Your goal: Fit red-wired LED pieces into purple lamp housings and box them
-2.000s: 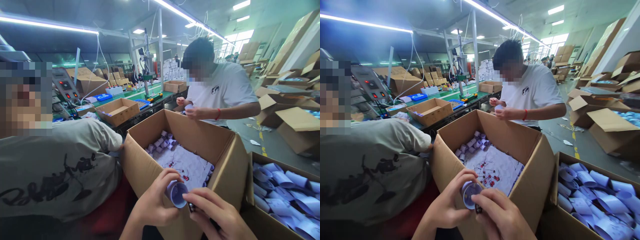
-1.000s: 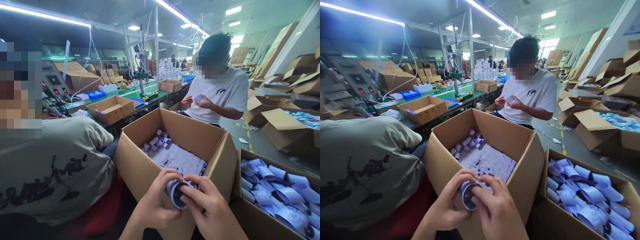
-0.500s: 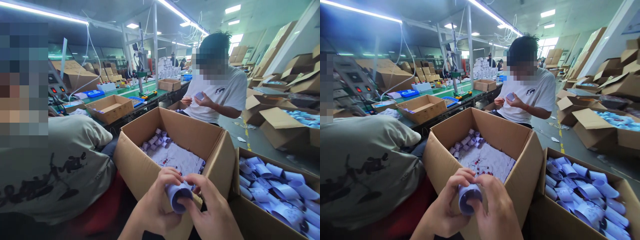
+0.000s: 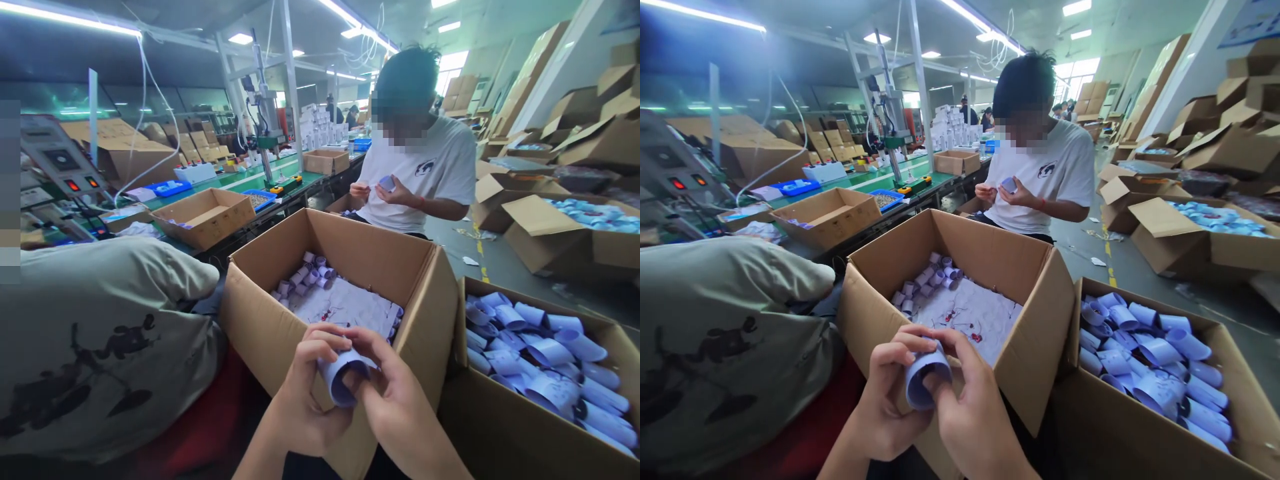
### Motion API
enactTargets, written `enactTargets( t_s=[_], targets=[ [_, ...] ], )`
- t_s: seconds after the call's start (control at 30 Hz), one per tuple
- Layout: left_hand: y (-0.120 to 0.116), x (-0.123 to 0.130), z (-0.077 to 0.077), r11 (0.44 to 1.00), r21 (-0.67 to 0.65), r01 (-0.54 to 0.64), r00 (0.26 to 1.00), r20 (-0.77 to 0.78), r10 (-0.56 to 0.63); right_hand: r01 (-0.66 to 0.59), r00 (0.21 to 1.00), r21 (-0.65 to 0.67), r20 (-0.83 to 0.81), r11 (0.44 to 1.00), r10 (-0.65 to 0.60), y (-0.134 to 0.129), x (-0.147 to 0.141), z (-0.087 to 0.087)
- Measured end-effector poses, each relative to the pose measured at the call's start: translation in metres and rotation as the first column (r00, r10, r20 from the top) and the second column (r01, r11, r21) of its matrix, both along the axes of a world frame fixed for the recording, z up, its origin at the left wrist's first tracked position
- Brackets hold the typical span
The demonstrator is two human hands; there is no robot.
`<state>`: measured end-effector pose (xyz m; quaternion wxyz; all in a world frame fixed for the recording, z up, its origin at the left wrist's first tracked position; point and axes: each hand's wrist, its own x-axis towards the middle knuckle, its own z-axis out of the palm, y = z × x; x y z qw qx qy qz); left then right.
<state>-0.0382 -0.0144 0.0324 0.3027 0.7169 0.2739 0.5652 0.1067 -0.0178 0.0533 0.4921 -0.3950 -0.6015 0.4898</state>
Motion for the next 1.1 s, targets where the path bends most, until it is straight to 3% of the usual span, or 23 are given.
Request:
enactTargets(
  t_s=[0.23,0.43,0.5,0.6,0.67,0.8,0.87,0.93,1.0,1.1],
  targets=[
    [0.005,-0.004,0.002,0.996,-0.06,0.064,0.996,-0.058,-0.067,0.041,0.995,-0.069,0.089,0.997,-0.035,0.005,-0.002,0.001],
    [0.01,-0.005,-0.005,0.989,-0.129,0.073,0.997,-0.01,-0.075,0.114,0.988,-0.023,0.112,0.993,-0.111,0.007,-0.008,-0.011],
    [0.013,-0.007,-0.008,0.98,-0.185,0.075,0.996,0.054,-0.066,0.056,0.996,-0.039,0.071,0.998,-0.054,0.008,-0.003,-0.011],
    [0.016,-0.011,-0.009,0.951,-0.267,0.153,0.977,0.187,-0.105,-0.183,0.983,-0.01,-0.012,0.983,0.183,0.008,0.01,-0.005],
    [0.017,-0.013,-0.006,0.92,-0.329,0.214,0.963,0.229,-0.142,-0.266,0.964,0.052,0.026,0.962,0.265,0.007,0.016,-0.003],
    [0.016,-0.009,0.004,0.856,-0.392,0.337,0.933,0.264,-0.246,-0.071,0.988,0.23,0.149,0.971,0.037,0.008,0.014,-0.014],
    [0.014,-0.005,0.009,0.855,-0.361,0.373,0.915,0.294,-0.275,0.04,0.983,0.341,0.158,0.939,-0.099,0.011,0.011,-0.024],
    [0.01,-0.001,0.015,0.878,-0.364,0.31,0.939,0.26,-0.224,0.104,0.963,0.457,0.174,0.884,-0.204,0.013,0.01,-0.031],
    [0.005,0.005,0.019,0.896,-0.416,0.159,0.982,0.158,-0.101,0.119,0.945,0.549,0.194,0.827,-0.265,0.014,0.011,-0.034],
    [-0.003,0.015,0.026,0.856,-0.511,-0.081,0.994,0.019,0.106,0.133,0.932,0.611,0.191,0.781,-0.308,0.013,0.013,-0.034]
  ],
)
